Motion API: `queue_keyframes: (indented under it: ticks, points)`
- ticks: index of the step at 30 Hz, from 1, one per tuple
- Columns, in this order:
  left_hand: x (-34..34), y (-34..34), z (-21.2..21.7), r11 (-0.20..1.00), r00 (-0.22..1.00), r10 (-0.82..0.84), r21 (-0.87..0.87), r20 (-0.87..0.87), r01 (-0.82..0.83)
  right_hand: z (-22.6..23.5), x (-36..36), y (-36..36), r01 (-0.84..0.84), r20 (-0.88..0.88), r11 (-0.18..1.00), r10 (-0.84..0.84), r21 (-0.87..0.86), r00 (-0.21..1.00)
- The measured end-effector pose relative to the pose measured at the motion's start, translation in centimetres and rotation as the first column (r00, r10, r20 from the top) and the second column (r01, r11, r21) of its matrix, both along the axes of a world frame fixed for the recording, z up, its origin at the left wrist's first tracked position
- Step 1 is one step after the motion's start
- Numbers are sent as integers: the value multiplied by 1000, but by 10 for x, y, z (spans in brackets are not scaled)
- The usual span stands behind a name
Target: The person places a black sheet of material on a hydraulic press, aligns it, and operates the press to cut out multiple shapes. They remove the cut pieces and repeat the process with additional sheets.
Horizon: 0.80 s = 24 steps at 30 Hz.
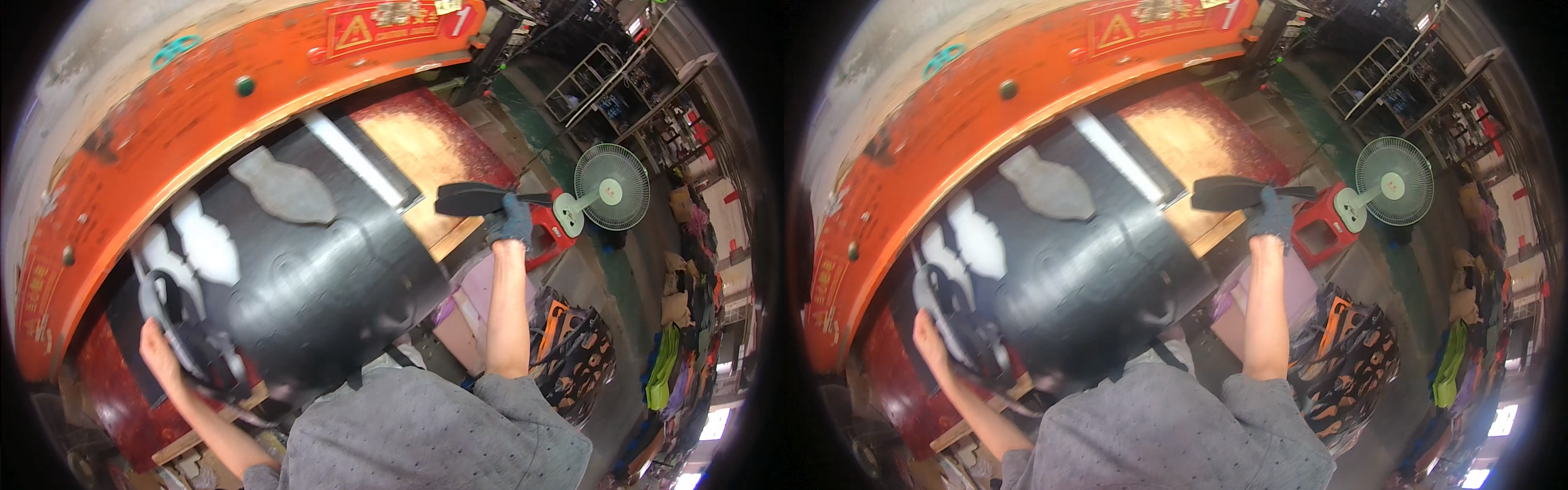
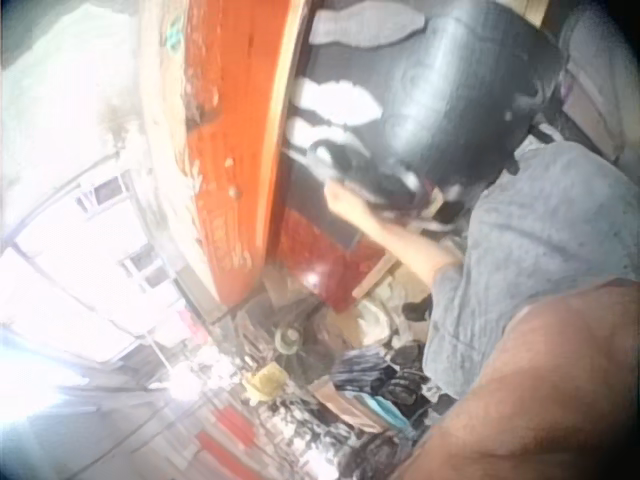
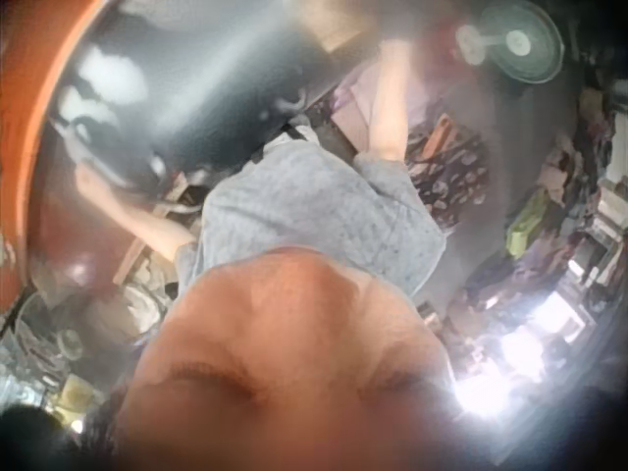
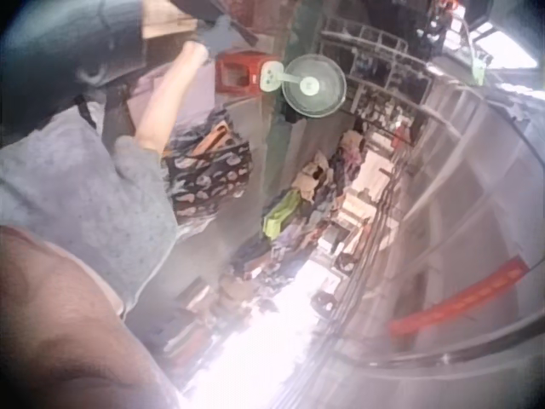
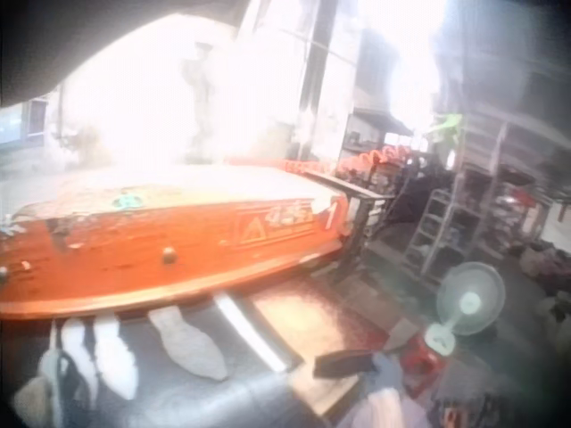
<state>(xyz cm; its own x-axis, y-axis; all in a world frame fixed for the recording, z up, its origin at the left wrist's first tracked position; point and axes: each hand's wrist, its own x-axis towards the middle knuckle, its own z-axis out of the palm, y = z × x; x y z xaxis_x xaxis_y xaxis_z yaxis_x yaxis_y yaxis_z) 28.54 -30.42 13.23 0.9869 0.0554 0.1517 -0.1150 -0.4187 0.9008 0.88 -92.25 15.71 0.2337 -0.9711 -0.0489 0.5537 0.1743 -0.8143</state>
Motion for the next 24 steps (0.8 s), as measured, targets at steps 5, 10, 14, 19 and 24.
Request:
queue_keyframes:
  ticks: [5, 10, 14, 19, 24]
  points:
    - [-24, -29, 31, 994, 994, 110, -31, 11, -109, 26, -8, -163, 285, -88, 950, -297, -125, 951]
    - [-24, -61, 53, 982, 986, 166, 97, -30, -163, 4, 32, -276, 369, -525, 863, -503, -344, 687]
    - [-31, -96, 79, 956, 980, 190, 239, -65, -170, -51, 47, -323, -99, -784, 854, -415, -510, 461]
    - [-67, -118, 119, 856, 967, 170, 456, 192, -241, -99, 104, -289, -449, -850, 857, 26, -252, 527]
    - [-72, -100, 160, 804, 934, 335, 477, 127, -354, -98, 125, -228, -528, -783, 847, 292, -55, 549]
